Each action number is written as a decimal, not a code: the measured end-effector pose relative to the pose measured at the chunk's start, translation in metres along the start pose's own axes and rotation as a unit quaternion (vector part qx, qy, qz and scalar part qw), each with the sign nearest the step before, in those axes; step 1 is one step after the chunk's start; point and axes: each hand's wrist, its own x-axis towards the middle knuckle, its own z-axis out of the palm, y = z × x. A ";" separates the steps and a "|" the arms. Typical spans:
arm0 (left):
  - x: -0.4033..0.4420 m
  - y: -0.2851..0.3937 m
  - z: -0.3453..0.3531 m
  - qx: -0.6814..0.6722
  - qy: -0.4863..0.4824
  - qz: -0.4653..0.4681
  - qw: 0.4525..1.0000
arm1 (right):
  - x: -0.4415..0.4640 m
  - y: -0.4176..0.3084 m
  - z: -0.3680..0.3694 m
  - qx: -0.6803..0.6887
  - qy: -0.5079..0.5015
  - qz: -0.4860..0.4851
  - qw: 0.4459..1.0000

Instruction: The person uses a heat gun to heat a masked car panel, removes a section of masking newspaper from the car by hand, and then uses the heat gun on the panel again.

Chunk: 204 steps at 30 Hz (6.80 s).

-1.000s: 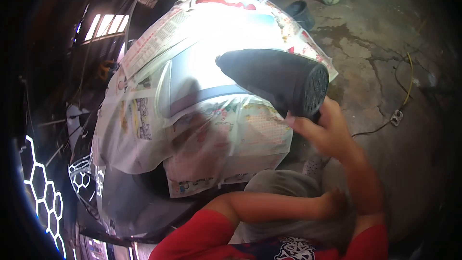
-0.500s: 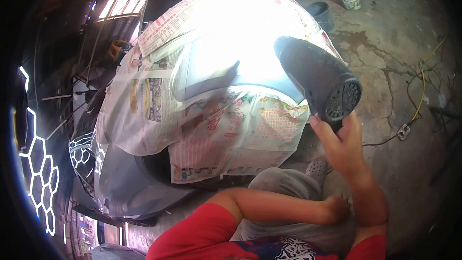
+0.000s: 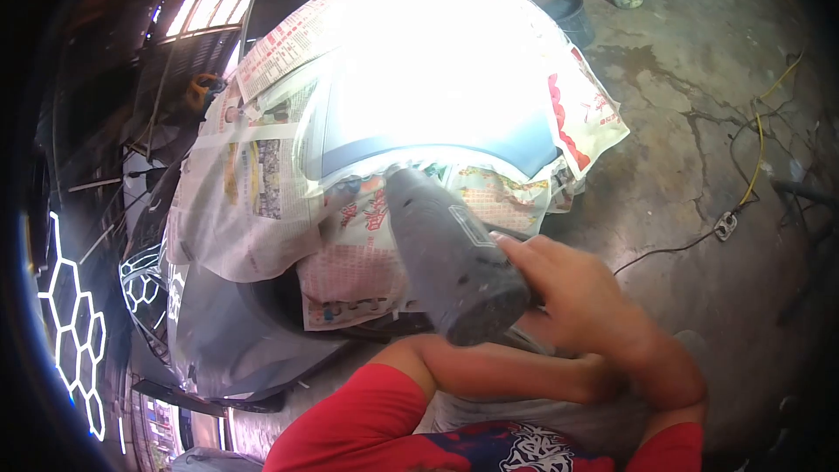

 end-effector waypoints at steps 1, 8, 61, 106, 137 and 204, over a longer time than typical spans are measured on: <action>-0.001 0.000 0.001 0.000 0.001 -0.002 1.000 | -0.002 0.001 -0.005 -0.009 0.002 0.020 1.000; -0.009 0.000 0.001 0.012 0.039 0.010 0.999 | -0.017 0.024 -0.032 -0.043 -0.009 0.147 0.988; 0.026 -0.026 0.044 0.024 0.119 0.039 0.992 | 0.027 0.008 0.021 0.073 0.008 -0.056 0.996; -0.020 -0.044 -0.032 -0.015 0.183 -0.034 0.982 | 0.147 0.067 -0.085 0.163 0.249 0.203 0.933; -0.003 -0.037 -0.025 -0.011 0.137 -0.016 0.990 | 0.133 0.016 -0.038 0.214 0.186 0.145 0.948; -0.012 -0.016 -0.002 -0.023 0.124 0.000 0.992 | -0.046 0.114 0.012 0.199 0.262 0.282 0.901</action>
